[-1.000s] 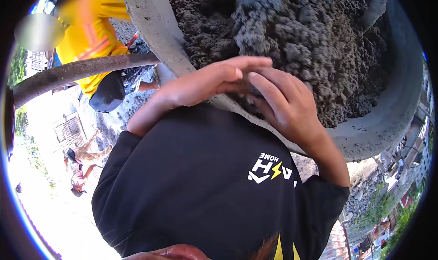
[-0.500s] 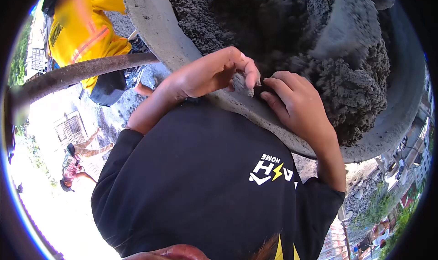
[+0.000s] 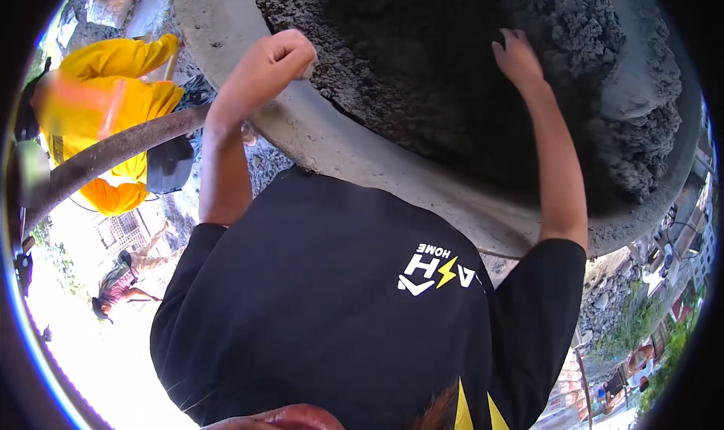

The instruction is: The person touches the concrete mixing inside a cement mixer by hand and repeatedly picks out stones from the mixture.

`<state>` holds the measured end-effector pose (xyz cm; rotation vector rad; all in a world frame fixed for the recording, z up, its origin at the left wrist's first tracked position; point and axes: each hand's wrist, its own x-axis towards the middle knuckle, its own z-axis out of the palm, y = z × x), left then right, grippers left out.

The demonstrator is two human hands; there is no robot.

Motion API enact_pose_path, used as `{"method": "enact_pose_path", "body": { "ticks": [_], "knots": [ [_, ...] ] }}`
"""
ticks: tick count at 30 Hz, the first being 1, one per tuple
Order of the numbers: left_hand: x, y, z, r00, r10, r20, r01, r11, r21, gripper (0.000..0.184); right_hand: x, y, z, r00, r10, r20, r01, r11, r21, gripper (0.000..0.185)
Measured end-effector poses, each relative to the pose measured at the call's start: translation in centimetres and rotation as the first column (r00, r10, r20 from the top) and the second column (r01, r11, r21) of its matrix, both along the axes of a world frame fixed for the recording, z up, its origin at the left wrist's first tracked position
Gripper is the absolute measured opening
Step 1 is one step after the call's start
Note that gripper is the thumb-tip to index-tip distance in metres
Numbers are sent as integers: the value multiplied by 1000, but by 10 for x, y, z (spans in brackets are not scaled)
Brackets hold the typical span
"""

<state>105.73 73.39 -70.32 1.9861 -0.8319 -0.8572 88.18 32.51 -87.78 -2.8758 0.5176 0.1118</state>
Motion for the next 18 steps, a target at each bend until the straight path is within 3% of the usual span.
{"method": "enact_pose_path", "body": {
  "ticks": [1, 3, 7, 13, 14, 15, 16, 18],
  "knots": [
    [-2, 3, 3, 999, -8, 39, 8, 1000, -6, 26, -1, 8, -9, 1000, 1, -6, -1, 1000, 2, 44],
    [-8, 5, 6, 995, 18, 102, -22, 999, 37, 26, 4, 32, -33, 958, -65, -278, 27, 990, -139, 56],
    [-25, 3, 5, 977, 110, 183, -137, 981, 141, 26, -12, 81, -67, 964, -97, -247, 62, 987, -147, 65],
    [-30, -1, -13, 991, 27, 133, -45, 990, 137, 27, -37, 119, -51, 847, -32, -531, -153, 942, -300, 65],
    [-29, -2, -13, 990, 30, 138, -48, 991, 127, 27, -47, 111, -57, 832, -39, -553, -2, 997, -73, 69],
    [-28, -3, -13, 986, 21, 168, -48, 986, 158, 27, -47, 105, -51, 819, -38, -572, 154, 976, 156, 73],
    [-27, -4, -12, 980, 12, 197, -50, 980, 190, 27, -45, 97, -46, 825, -41, -564, 151, 977, 149, 73],
    [-29, -3, -13, 987, 17, 158, -47, 980, 193, 28, -45, 86, -36, 678, 141, -722, 70, 965, 254, 64]
  ]
}}
